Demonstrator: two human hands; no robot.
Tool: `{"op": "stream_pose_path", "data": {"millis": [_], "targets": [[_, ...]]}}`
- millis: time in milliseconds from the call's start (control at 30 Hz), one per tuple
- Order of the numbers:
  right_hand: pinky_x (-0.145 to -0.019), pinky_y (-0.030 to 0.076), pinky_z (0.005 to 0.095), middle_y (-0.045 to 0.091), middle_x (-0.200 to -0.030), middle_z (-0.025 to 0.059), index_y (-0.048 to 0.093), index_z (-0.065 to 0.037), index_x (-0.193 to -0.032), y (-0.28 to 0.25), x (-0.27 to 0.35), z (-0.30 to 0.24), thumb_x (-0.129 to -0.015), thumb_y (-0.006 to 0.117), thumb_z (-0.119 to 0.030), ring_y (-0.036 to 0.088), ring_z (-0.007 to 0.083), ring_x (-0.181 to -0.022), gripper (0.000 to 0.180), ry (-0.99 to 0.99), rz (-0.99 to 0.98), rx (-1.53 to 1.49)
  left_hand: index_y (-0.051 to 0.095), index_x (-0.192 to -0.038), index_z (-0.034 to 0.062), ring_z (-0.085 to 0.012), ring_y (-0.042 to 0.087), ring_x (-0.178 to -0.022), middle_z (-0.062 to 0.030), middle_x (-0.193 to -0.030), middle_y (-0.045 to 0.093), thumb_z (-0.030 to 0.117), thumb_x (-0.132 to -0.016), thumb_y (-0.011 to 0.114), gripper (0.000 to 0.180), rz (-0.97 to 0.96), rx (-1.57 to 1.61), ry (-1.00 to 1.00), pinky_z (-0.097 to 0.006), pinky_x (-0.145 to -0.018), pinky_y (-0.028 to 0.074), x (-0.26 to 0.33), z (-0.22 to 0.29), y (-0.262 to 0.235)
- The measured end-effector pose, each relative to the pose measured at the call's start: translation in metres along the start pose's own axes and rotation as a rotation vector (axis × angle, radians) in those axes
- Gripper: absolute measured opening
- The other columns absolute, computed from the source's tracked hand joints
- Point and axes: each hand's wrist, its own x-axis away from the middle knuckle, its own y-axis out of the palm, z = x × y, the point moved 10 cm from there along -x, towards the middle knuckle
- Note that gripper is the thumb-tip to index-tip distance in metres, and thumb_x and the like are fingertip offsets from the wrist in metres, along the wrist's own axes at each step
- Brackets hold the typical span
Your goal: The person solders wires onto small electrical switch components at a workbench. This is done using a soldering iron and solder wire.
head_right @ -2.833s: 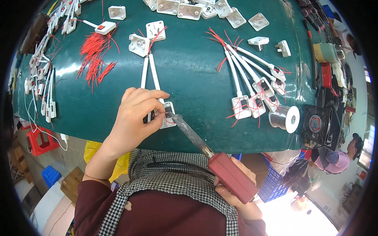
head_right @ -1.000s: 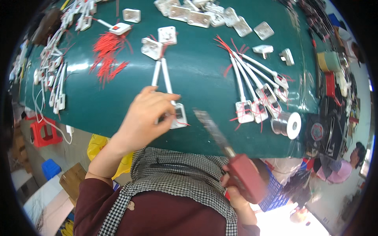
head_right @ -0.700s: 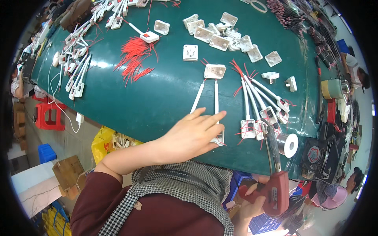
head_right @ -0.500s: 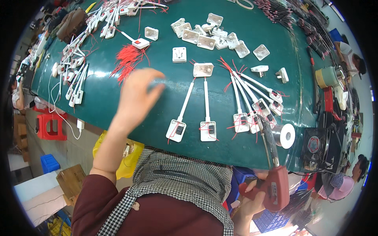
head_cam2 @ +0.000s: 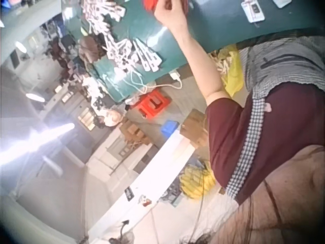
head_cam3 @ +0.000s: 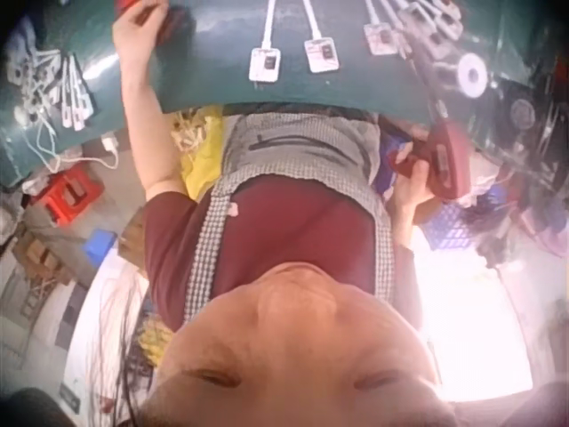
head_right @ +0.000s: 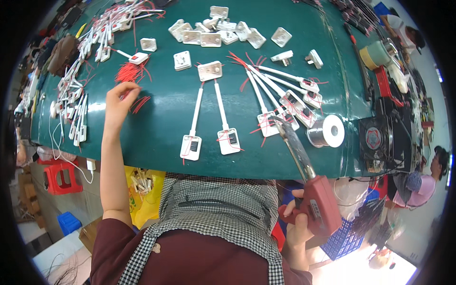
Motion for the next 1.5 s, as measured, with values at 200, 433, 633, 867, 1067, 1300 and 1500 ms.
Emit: {"op": "stream_pose_path", "data": {"millis": [200, 433, 633, 867, 1067, 1300, 1500], "targets": [[-0.055, 0.052, 0.0298, 0.057, -0.110, 0.0200, 0.041, 0.002, -0.130, 0.008, 0.008, -0.002, -0.089, 0.064, -0.027, 0.056, 0.0165, -0.061, 0.056, 0.110, -0.063, -0.125, 0.060, -0.094, 0.0010, -0.0052, 0.049, -0.073, 0.0027, -0.080, 0.055, 0.006, -0.088, 0.061, 0.008, 0.033, 0.023, 0.074, -0.021, -0.061, 0.040, 0.000, 0.014, -0.004], [-0.049, 0.047, 0.0267, 0.060, -0.107, 0.0208, 0.043, 0.005, -0.126, 0.001, 0.008, 0.029, -0.089, 0.061, -0.013, 0.054, 0.0155, -0.058, 0.045, 0.152, -0.061, -0.134, 0.060, -0.088, 0.0031, -0.0233, 0.057, -0.072, -0.0115, -0.079, 0.060, 0.005, -0.083, 0.062, 0.006, -0.003, -0.136, 0.047, -0.033, -0.065, 0.045, 0.024, 0.037, 0.017], [-0.050, 0.047, 0.0265, 0.060, -0.108, 0.0186, 0.043, 0.002, -0.131, 0.004, 0.001, 0.034, -0.090, 0.059, -0.007, 0.055, 0.0158, -0.062, 0.045, 0.169, -0.060, -0.134, 0.066, -0.076, 0.0038, -0.0239, 0.057, -0.075, -0.0073, -0.079, 0.061, 0.004, -0.073, 0.067, 0.003, 0.172, -0.331, 0.351, -0.037, -0.071, 0.044, 0.021, 0.042, -0.009], [-0.047, 0.047, 0.0258, 0.060, -0.107, 0.0223, 0.042, 0.004, -0.128, 0.003, -0.008, 0.035, -0.088, 0.063, -0.011, 0.055, 0.0160, -0.057, 0.048, 0.116, -0.062, -0.176, 0.066, -0.081, 0.0069, -0.0275, 0.059, -0.074, -0.0070, -0.071, 0.062, 0.010, -0.080, 0.065, 0.003, 0.146, -0.400, 0.172, -0.041, -0.074, 0.041, 0.012, 0.030, -0.007], [-0.053, 0.047, 0.0262, 0.060, -0.112, 0.0157, 0.046, -0.004, -0.132, 0.001, 0.013, 0.042, -0.093, 0.054, -0.007, 0.055, 0.0160, -0.068, 0.039, 0.246, -0.151, -0.055, 0.066, -0.085, 0.0065, -0.0285, 0.058, -0.069, -0.0085, -0.069, 0.063, 0.009, -0.082, 0.065, 0.004, 0.217, -0.513, 0.366, -0.039, -0.079, 0.041, 0.030, 0.052, -0.011], [-0.052, 0.047, 0.0272, 0.058, -0.110, 0.0218, 0.041, 0.004, -0.129, 0.013, 0.006, 0.028, -0.089, 0.054, -0.009, 0.054, 0.0169, -0.060, 0.044, 0.294, -0.145, -0.068, 0.061, -0.081, 0.0048, -0.0292, 0.061, -0.080, -0.0113, -0.078, 0.065, 0.007, -0.081, 0.064, 0.004, 0.007, -0.407, 0.260, -0.040, -0.080, 0.042, 0.036, 0.078, 0.023], [-0.056, 0.049, 0.0286, 0.057, -0.113, 0.0222, 0.038, 0.003, -0.133, 0.019, 0.008, 0.023, -0.087, 0.062, -0.020, 0.056, 0.0179, -0.065, 0.057, 0.280, -0.237, -0.082, 0.056, -0.082, 0.0044, -0.0327, 0.057, -0.114, -0.0146, -0.121, 0.062, 0.001, -0.071, 0.068, 0.016, -0.257, -0.136, 0.594, -0.042, -0.091, 0.042, 0.088, 0.166, 0.119]]}}
